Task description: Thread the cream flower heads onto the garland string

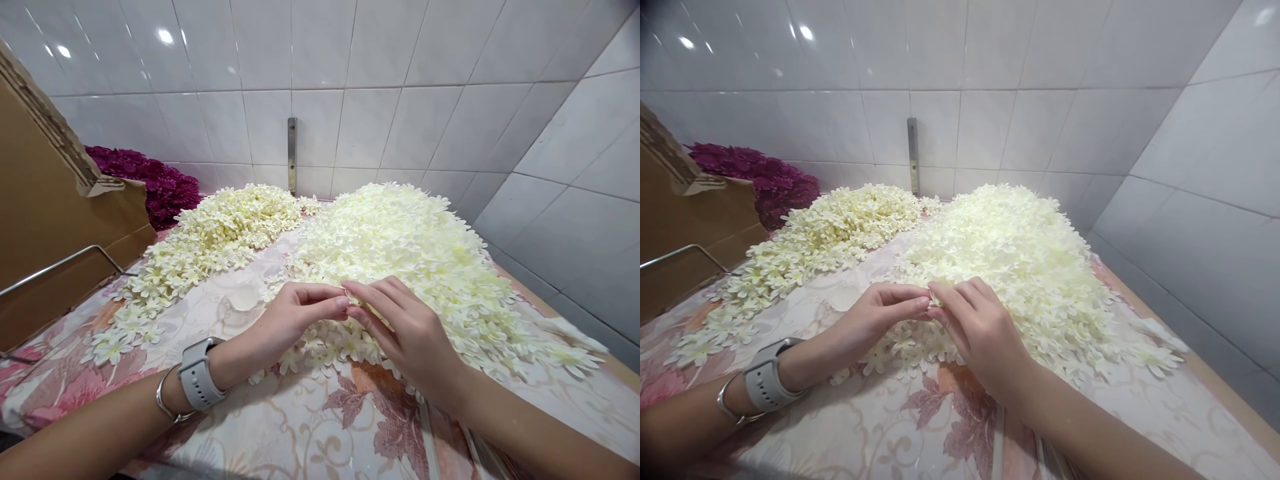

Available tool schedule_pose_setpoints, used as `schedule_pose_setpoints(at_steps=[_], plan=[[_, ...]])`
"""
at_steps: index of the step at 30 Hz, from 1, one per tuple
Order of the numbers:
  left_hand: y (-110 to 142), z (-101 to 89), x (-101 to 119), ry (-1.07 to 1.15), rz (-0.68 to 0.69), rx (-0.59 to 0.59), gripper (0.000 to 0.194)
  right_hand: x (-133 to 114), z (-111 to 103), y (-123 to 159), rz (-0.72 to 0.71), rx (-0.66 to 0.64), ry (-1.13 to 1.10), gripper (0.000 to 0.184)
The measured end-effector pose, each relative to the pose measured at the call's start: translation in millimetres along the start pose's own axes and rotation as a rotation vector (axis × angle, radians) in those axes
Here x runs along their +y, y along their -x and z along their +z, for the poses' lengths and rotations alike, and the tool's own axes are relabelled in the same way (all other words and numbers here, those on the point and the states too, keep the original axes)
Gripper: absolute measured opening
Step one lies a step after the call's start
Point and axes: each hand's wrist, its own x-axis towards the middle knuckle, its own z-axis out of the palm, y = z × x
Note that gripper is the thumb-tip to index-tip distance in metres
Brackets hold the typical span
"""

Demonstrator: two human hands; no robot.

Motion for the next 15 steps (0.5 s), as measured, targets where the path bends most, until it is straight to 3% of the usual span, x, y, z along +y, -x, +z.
schedule_pose_setpoints(at_steps=[4, 8, 11, 15], plan=[[1.3, 3.2, 6.0, -0.032, -0.03, -0.011, 0.017, 0.2, -2.7, -1.3, -0.096, 0.008, 0.132, 0.015], [0.0, 4.1, 7.8, 0.001, -0.037, -0.068, 0.019, 1.3, -6.0, -0.3, -0.076, 0.035, 0.09, 0.016], [-1.0, 4.7, 5.9, 0.025, -0.065, 0.006, 0.018, 1.6, -3.2, -0.1, -0.013, 0.013, 0.035, 0.009], [-0.8, 6.8, 2.2, -0.016, -0.095, 0.131, 0.02, -0.5, -0.9, -2.0, -0.021, 0.072, 0.083, 0.019]])
